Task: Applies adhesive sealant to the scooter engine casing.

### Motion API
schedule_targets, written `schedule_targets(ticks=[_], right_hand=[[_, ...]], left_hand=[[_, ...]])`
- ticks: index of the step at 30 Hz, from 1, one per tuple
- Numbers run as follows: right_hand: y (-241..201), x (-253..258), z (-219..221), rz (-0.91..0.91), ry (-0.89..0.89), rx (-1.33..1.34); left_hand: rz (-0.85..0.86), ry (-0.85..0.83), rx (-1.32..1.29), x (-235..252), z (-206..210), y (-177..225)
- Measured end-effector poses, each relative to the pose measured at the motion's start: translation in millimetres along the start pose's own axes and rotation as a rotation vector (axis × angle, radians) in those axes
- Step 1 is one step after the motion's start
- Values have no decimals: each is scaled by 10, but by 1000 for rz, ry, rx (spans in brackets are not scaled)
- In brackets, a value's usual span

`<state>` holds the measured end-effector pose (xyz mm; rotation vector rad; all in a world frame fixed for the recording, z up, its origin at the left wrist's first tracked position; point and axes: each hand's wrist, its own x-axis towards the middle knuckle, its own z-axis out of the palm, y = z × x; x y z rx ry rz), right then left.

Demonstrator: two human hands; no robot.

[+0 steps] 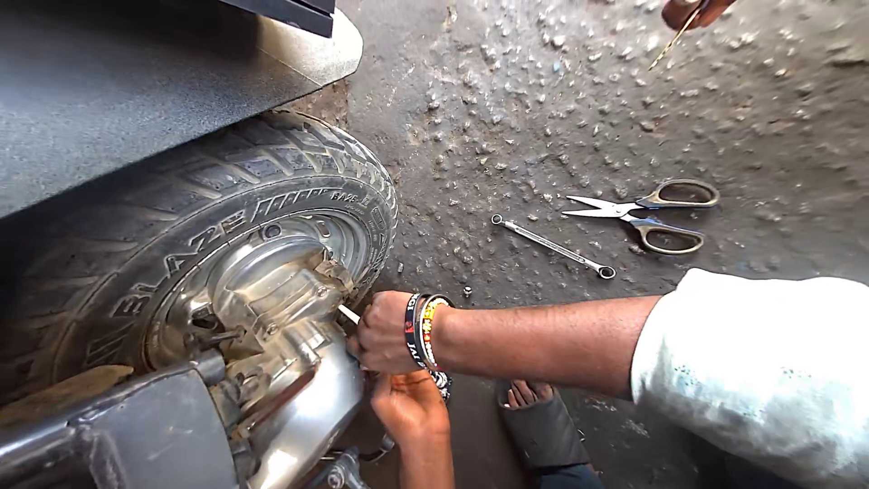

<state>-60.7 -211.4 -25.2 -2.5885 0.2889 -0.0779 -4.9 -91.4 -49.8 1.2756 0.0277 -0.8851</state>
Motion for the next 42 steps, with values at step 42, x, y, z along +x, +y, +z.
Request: schedule_targets(ticks=[42], right_hand=[[378,-116,586,14,386,307]], left_hand=[[563,48,334,419,-88,-434]])
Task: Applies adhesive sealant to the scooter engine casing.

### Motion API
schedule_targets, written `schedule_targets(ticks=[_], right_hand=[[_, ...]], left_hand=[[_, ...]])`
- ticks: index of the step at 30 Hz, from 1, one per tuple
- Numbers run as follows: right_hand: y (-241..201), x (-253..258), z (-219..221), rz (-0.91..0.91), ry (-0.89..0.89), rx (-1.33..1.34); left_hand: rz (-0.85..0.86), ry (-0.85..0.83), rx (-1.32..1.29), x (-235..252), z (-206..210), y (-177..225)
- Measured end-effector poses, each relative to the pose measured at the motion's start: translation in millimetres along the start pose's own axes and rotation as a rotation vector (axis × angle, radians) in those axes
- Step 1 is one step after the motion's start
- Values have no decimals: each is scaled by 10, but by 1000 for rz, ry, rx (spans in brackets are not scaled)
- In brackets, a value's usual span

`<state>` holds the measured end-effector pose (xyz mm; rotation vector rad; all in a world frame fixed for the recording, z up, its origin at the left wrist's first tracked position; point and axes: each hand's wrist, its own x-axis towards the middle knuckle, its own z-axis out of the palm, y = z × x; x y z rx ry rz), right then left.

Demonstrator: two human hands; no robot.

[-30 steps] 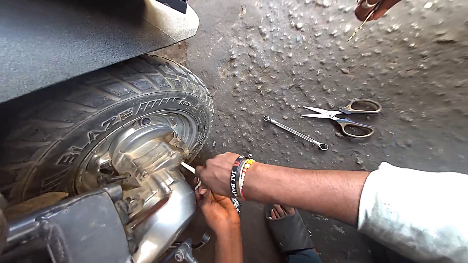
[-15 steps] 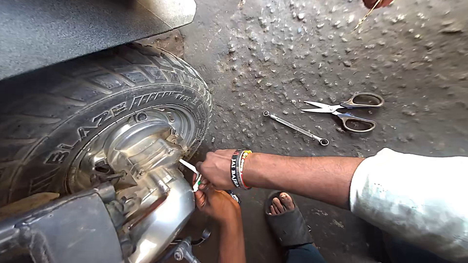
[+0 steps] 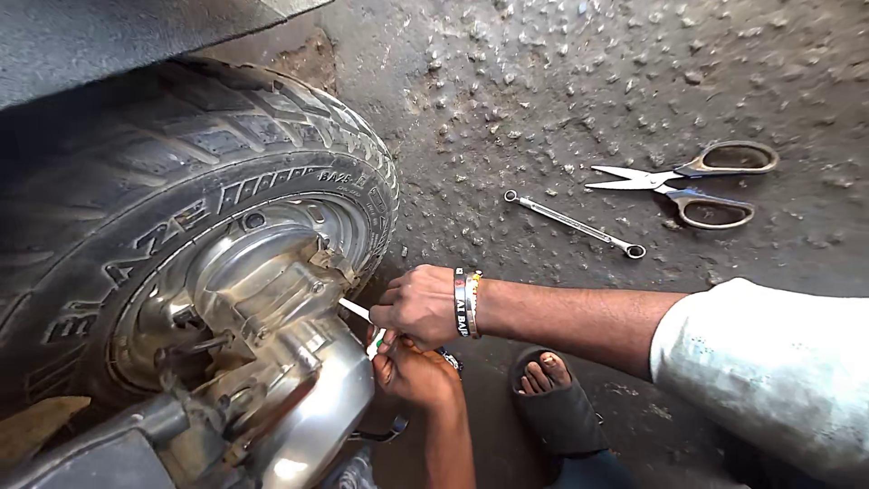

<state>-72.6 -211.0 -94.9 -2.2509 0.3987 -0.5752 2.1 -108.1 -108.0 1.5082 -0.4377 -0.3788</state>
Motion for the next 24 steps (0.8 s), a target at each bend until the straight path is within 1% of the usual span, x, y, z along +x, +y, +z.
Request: schedule_targets(ticks=[2,7,11,12,13,18,21,24], right_hand=[[-3,-10,0,3,-7,-6],[-37,-8,-132,27,-100,-1],[-85,4,-217,84,-206,-6],[-88,4,-220,78,-210,-19],[-90,0,-212,63,-196,-42],[-100,-38,-95,-19,-18,-160],[-41,-27,-3,-108,109,-156],[-13,-10,49,-130,156,-152]], left_hand=[[16,-24,6,19,-44,-31],[58,-40,33,4,-63,-35],[5,-22,66,-8,-40,-2],[-3,-19,70,-7,-43,-1],[-5,-17,72,-4,-49,-3],[14,-18,112,5,-31,-18],[57,-35,112,16,-10,-55],[70,-65,98,44,-14,-78]])
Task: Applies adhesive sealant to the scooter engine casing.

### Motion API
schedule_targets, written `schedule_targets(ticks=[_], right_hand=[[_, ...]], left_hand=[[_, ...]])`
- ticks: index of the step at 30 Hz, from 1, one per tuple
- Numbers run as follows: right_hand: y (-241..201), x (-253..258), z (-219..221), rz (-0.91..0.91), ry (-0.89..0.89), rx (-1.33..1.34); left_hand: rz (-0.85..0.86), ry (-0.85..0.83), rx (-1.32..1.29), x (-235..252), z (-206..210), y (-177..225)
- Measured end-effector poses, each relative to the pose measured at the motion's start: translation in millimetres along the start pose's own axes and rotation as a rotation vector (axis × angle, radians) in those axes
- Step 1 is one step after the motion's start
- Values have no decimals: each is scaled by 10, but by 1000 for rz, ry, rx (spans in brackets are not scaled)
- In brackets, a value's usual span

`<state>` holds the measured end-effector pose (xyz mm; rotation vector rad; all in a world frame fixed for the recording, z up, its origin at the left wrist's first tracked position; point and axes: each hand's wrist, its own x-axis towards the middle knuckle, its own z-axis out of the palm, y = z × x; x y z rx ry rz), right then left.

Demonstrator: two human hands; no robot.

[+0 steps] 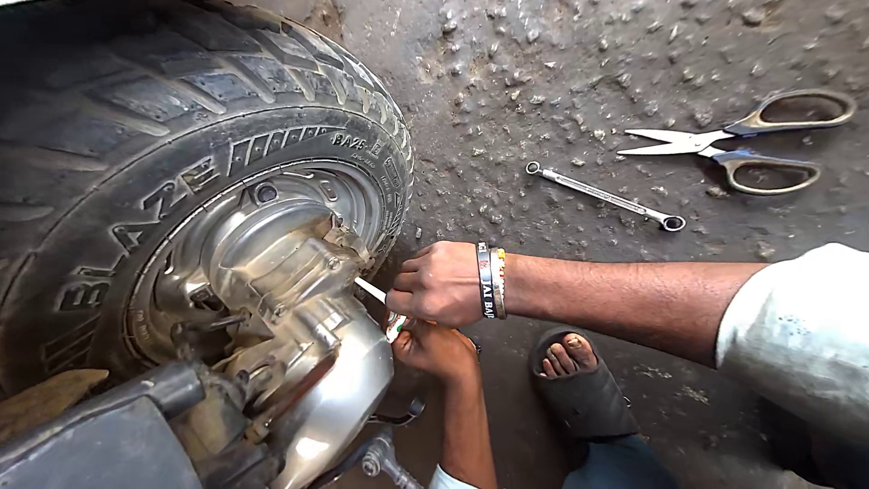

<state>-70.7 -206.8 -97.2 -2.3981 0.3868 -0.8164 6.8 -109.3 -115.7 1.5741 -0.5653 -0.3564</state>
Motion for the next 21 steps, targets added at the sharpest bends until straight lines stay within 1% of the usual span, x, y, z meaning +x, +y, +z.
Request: schedule_targets(ticks=[3,8,11,14,17,19,21], right_hand=[[6,-11,35,-1,27,-15],[37,-14,38,-14,17,2],[51,-23,23,-21,1,11],[60,-4,-39,11,-73,-11],[61,29,-111,22,-198,-33],[58,52,-137,9,-231,-61],[51,55,-139,-5,-215,-80]], left_hand=[[44,-15,-3,13,6,-42],[95,29,-1,11,57,-121],[147,-62,46,37,-70,-188],[246,-154,109,113,-171,-246],[318,-167,149,126,-229,-270],[329,-169,158,121,-228,-253],[309,-168,169,101,-214,-222]])
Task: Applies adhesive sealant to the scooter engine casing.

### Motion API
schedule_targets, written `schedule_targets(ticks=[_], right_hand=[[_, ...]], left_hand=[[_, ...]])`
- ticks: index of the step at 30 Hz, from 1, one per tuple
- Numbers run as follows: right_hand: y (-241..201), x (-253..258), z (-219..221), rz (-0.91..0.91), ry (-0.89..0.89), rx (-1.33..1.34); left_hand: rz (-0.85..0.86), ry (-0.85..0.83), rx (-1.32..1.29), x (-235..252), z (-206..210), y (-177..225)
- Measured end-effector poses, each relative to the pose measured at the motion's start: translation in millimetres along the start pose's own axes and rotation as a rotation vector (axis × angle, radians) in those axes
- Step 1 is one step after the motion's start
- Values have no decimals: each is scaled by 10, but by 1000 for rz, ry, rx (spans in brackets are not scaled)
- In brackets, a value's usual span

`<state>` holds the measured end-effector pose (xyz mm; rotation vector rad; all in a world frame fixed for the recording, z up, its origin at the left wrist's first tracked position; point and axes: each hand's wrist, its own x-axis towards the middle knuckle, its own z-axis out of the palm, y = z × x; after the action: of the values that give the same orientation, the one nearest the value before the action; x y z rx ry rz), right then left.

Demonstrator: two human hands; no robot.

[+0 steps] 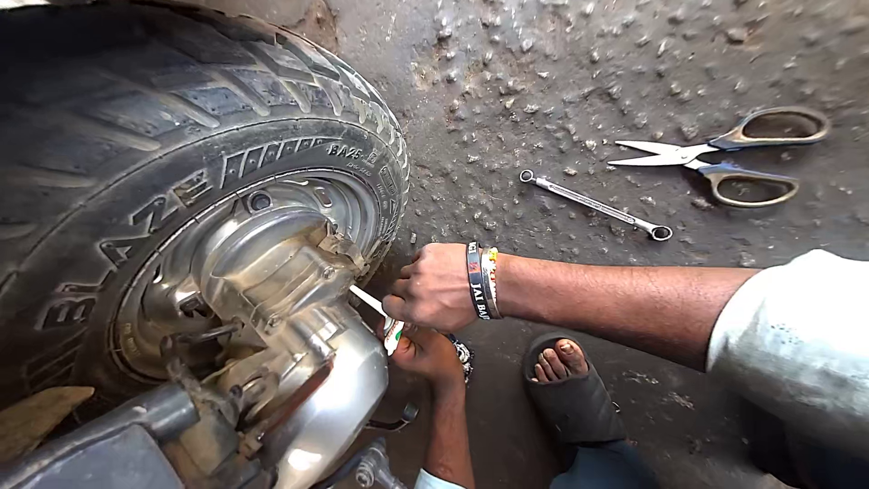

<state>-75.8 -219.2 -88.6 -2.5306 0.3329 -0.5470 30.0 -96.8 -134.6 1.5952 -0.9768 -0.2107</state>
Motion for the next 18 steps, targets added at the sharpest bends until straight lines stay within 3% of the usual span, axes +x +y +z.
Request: schedule_targets(ticks=[18], right_hand=[[-82,6,45,64,8,25]], left_hand=[[-65,106,-114,35,161,11]])
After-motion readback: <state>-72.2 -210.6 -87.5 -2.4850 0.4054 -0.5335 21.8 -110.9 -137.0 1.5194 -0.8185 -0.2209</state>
